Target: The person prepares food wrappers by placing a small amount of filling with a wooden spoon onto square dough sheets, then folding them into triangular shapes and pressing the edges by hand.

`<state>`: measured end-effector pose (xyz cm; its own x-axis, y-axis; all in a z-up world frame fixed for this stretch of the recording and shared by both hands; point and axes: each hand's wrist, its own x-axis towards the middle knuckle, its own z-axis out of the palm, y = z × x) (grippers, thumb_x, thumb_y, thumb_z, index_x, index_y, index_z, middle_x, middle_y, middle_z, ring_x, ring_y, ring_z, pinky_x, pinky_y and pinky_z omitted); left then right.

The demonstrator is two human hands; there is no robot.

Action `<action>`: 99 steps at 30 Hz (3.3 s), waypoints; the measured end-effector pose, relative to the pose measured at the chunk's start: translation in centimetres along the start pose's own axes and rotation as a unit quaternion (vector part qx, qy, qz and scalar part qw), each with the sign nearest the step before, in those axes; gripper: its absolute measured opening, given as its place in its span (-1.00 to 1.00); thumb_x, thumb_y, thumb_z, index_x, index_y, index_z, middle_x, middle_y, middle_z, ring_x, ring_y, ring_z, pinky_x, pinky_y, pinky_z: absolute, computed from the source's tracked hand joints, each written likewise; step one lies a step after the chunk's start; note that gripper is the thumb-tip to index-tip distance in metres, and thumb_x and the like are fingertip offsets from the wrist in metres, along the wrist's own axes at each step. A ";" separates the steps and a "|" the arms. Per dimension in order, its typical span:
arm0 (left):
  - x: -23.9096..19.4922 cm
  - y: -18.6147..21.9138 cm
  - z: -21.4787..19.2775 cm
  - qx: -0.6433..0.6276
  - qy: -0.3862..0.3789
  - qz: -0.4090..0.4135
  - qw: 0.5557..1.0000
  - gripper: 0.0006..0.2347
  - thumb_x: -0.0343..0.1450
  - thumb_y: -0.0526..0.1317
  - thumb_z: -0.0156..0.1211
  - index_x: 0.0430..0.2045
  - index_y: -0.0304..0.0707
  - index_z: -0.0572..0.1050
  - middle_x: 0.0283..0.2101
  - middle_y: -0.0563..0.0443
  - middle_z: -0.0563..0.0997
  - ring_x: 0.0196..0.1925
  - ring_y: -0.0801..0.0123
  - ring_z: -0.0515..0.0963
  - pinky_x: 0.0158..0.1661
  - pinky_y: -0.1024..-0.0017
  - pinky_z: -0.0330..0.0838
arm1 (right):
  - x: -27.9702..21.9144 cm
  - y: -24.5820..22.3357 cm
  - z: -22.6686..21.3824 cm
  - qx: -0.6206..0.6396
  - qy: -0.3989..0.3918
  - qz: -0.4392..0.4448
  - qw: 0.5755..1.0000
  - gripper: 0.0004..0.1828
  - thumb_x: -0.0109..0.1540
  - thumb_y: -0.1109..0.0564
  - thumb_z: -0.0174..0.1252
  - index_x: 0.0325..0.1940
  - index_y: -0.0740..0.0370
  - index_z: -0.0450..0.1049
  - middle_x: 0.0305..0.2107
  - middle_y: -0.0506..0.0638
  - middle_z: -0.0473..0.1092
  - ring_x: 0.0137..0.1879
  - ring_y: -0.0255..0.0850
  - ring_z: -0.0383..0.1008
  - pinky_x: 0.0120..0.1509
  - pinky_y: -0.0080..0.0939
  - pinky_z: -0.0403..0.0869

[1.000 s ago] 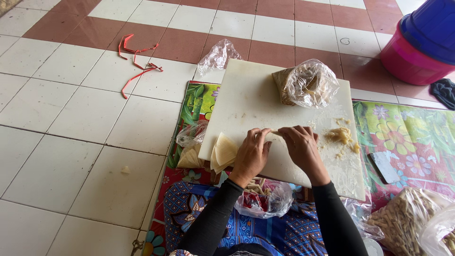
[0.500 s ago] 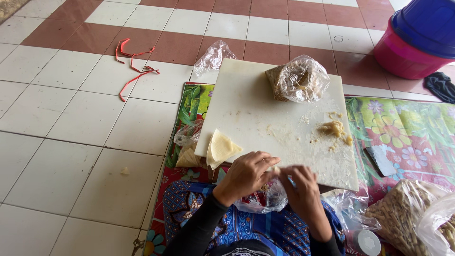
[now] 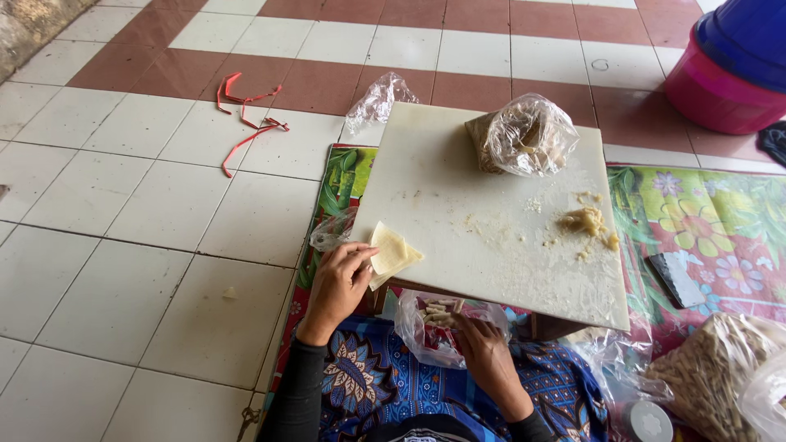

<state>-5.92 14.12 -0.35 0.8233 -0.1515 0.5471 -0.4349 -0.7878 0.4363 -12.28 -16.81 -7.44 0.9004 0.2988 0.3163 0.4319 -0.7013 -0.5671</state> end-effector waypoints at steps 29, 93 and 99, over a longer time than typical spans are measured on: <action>8.7 7.5 13.8 -0.002 -0.031 0.238 0.971 -0.90 0.49 -0.31 0.24 -0.15 -0.26 0.59 -0.18 -0.07 0.69 -0.24 0.33 0.70 -0.23 0.42 0.64 | -5.9 0.1 -3.9 0.073 0.080 -0.015 0.994 -0.70 0.17 0.31 0.23 0.00 0.27 0.56 -0.26 0.08 0.56 -0.16 -0.05 0.57 -0.06 -0.12 0.52; 1.6 10.9 6.4 -0.668 0.023 -0.253 0.700 -0.78 0.48 -0.32 0.20 -0.03 -0.36 0.40 -0.12 -0.09 0.66 -0.12 0.45 0.69 -0.13 0.45 0.66 | 12.1 0.1 -9.3 0.186 -0.004 0.023 0.982 -0.65 0.37 0.11 0.05 0.24 0.18 0.39 -0.03 -0.04 0.50 0.07 -0.21 0.51 0.13 -0.12 0.47; 1.7 11.5 7.2 -0.580 0.018 -0.238 0.779 -0.75 0.46 -0.32 0.25 -0.03 -0.35 0.38 -0.21 -0.13 0.66 -0.20 0.44 0.70 -0.20 0.49 0.69 | 9.6 -1.6 -8.6 0.423 -0.031 0.104 0.900 -0.57 0.26 0.19 0.24 0.22 0.30 0.46 -0.26 -0.01 0.55 -0.10 -0.36 0.53 0.00 -0.25 0.56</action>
<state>-6.89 0.51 0.43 0.9902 0.0265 0.1373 -0.1385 0.3231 0.9362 -4.80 -18.37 3.04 0.9563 0.2719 0.1075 0.1148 -0.0109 -0.9933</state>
